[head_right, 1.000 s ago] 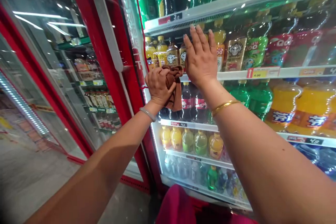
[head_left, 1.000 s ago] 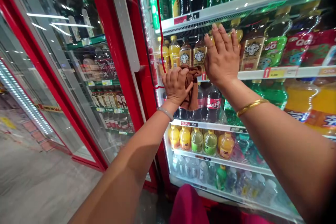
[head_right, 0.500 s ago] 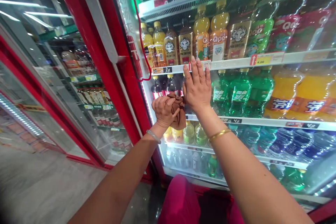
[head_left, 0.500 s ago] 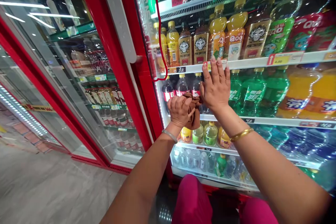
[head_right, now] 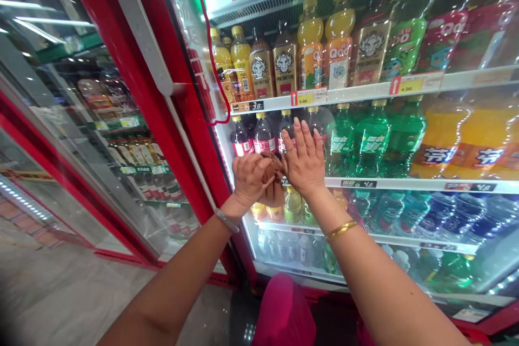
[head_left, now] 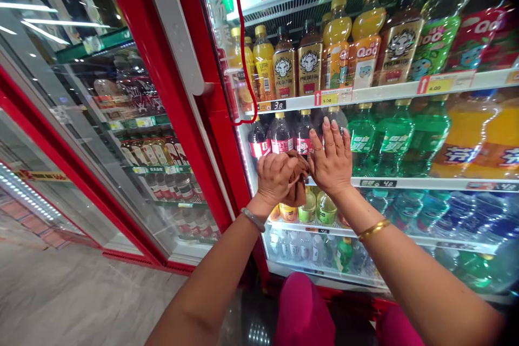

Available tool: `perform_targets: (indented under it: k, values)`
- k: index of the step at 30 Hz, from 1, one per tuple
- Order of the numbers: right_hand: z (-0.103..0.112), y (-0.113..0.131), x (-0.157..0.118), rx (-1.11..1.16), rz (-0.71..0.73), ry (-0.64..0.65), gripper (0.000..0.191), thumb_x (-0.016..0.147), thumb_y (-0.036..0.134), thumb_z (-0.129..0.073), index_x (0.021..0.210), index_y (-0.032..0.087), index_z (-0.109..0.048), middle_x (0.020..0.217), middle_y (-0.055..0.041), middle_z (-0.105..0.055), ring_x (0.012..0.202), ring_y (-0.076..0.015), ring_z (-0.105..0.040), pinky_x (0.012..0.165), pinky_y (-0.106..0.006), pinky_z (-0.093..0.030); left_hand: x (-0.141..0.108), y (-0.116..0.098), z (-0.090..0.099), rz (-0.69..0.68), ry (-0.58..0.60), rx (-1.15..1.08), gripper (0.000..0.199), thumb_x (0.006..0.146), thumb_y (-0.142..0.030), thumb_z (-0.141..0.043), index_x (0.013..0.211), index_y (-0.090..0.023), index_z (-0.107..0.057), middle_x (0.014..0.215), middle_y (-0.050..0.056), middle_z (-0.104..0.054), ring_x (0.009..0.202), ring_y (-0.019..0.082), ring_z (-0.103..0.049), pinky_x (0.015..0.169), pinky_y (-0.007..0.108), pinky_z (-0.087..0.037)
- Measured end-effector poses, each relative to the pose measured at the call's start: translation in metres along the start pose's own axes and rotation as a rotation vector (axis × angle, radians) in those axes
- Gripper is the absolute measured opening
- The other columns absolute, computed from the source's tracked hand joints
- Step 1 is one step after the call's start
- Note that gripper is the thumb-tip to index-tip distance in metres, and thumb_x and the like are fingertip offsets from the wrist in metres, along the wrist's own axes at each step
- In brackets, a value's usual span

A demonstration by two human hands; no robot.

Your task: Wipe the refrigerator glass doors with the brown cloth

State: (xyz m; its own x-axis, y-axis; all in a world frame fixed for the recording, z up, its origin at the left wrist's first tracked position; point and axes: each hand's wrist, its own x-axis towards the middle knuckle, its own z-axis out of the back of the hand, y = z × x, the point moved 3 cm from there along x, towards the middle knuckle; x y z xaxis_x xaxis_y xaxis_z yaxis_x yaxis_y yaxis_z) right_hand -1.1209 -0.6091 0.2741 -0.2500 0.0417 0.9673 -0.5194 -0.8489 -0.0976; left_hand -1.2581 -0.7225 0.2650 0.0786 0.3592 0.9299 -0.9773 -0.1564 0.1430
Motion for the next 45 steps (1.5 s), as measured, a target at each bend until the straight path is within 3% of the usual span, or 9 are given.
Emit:
perform_targets:
  k: [6,15,19,22,25,33,36,40,45]
  values:
    - [0.000,-0.001,0.003,-0.031,-0.016,0.013,0.071,0.100,0.036,-0.050,0.166,0.025,-0.027,0.174,-0.0114,-0.022,0.163,-0.0265,-0.012,0.133,-0.059,-0.022,0.048,-0.006,0.001,0.292,-0.204,-0.050,0.041,0.086,-0.039,-0.074,0.125,-0.027,-0.067,0.132,0.013,-0.066,0.130,0.034,-0.056,0.118,0.053,-0.035]
    - [0.001,-0.002,0.004,0.008,-0.073,0.107,0.067,0.100,0.033,-0.046,0.165,0.032,-0.030,0.173,-0.0060,-0.025,0.163,-0.0255,-0.014,0.133,-0.060,-0.019,-0.080,-0.046,-0.036,0.072,-0.032,-0.066,0.021,0.081,-0.037,-0.080,0.101,-0.036,-0.075,0.104,0.007,-0.076,0.105,0.030,-0.069,0.099,0.052,-0.048]
    - [0.001,-0.001,0.003,-0.002,-0.075,0.112,0.067,0.100,0.035,-0.046,0.165,0.031,-0.029,0.174,-0.0059,-0.024,0.164,-0.0266,-0.013,0.133,-0.060,-0.019,-0.040,-0.017,-0.014,0.114,-0.020,-0.078,0.035,0.081,-0.034,-0.079,0.115,-0.031,-0.071,0.116,0.010,-0.073,0.116,0.032,-0.065,0.106,0.053,-0.045]
    - [0.001,0.000,0.002,0.024,-0.026,0.036,0.069,0.101,0.032,-0.048,0.166,0.030,-0.026,0.175,-0.0056,-0.019,0.164,-0.0262,-0.012,0.134,-0.059,-0.019,0.004,0.005,0.002,0.394,-0.236,-0.049,0.041,0.084,-0.032,-0.074,0.123,-0.023,-0.065,0.128,0.014,-0.065,0.126,0.031,-0.059,0.113,0.052,-0.041]
    - [0.000,-0.001,0.001,0.031,-0.002,-0.012,0.073,0.101,0.030,-0.050,0.167,0.031,-0.018,0.176,-0.0049,-0.015,0.164,-0.0262,-0.012,0.133,-0.058,-0.020,0.007,-0.006,-0.001,0.443,-0.329,-0.008,0.039,0.084,-0.032,-0.072,0.120,-0.019,-0.065,0.125,0.015,-0.064,0.124,0.031,-0.059,0.112,0.052,-0.042]
    - [0.002,-0.003,0.002,0.028,0.039,-0.024,0.080,0.099,0.026,-0.053,0.168,0.032,-0.012,0.177,-0.0061,-0.010,0.164,-0.0281,-0.013,0.132,-0.061,-0.022,-0.082,-0.071,-0.021,0.146,0.019,-0.077,0.021,0.088,-0.027,-0.072,0.108,-0.029,-0.074,0.109,0.008,-0.074,0.109,0.028,-0.069,0.104,0.047,-0.049]
    - [0.002,-0.001,0.000,0.027,0.046,-0.033,0.082,0.098,0.027,-0.055,0.168,0.031,-0.012,0.177,-0.0064,-0.010,0.164,-0.0280,-0.014,0.132,-0.060,-0.024,-0.054,-0.048,-0.009,0.160,-0.001,-0.073,0.029,0.086,-0.028,-0.074,0.116,-0.027,-0.072,0.117,0.009,-0.073,0.114,0.029,-0.067,0.107,0.048,-0.047]
    - [0.002,0.000,0.003,0.047,0.037,-0.044,0.082,0.098,0.027,-0.057,0.168,0.033,-0.014,0.176,-0.0058,-0.012,0.163,-0.0280,-0.017,0.132,-0.060,-0.025,0.000,-0.017,0.006,0.370,-0.238,0.006,0.039,0.084,-0.025,-0.075,0.122,-0.020,-0.067,0.124,0.014,-0.067,0.123,0.031,-0.060,0.112,0.050,-0.043]
    - [0.010,-0.003,0.004,0.160,0.028,-0.056,0.071,0.100,0.027,-0.054,0.165,0.036,-0.026,0.176,-0.0023,-0.017,0.163,-0.0277,-0.020,0.132,-0.061,-0.023,0.009,-0.031,0.005,0.510,-0.232,-0.021,0.036,0.088,-0.025,-0.072,0.123,-0.021,-0.065,0.126,0.013,-0.064,0.125,0.029,-0.058,0.114,0.050,-0.041]
